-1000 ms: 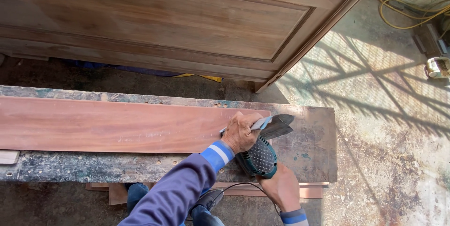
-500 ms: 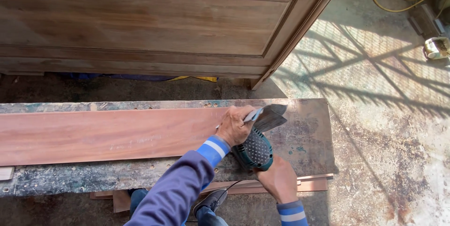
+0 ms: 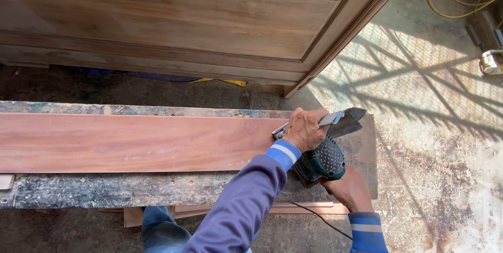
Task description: Sanding a long piece of wood using an electric orbital sander.
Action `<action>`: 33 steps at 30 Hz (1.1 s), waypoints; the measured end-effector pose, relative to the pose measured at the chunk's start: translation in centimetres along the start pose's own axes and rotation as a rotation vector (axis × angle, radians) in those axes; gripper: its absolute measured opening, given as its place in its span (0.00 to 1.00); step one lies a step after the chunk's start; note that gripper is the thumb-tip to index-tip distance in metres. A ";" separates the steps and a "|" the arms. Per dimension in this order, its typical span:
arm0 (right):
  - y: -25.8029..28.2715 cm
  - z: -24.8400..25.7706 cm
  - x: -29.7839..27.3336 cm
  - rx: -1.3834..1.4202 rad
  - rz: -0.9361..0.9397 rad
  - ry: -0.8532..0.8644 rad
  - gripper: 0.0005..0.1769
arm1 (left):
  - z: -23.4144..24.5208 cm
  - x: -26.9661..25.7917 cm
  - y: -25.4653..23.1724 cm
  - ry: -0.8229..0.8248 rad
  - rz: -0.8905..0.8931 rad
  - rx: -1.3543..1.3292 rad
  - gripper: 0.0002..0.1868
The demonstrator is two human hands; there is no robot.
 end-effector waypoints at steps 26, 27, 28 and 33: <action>27.6 -4.2 -4.8 -0.153 0.497 0.060 0.22 | 27.0 -8.9 11.5 -0.452 0.259 0.038 0.11; 28.5 -4.8 -5.1 -0.161 0.512 0.056 0.21 | 27.8 -9.6 12.1 -0.465 0.261 0.062 0.11; 29.2 -5.3 -5.2 -0.169 0.526 0.051 0.21 | 28.6 -10.1 12.8 -0.478 0.262 0.085 0.11; 32.8 -8.1 -7.5 -0.165 0.602 0.049 0.16 | 33.0 -14.1 14.2 -0.518 0.263 0.169 0.13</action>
Point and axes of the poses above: each hand's wrist, its own x-axis towards the middle knuckle, its own z-axis out of the back of the hand, y = z × x, the point moved 1 cm from there along x, towards the middle knuckle
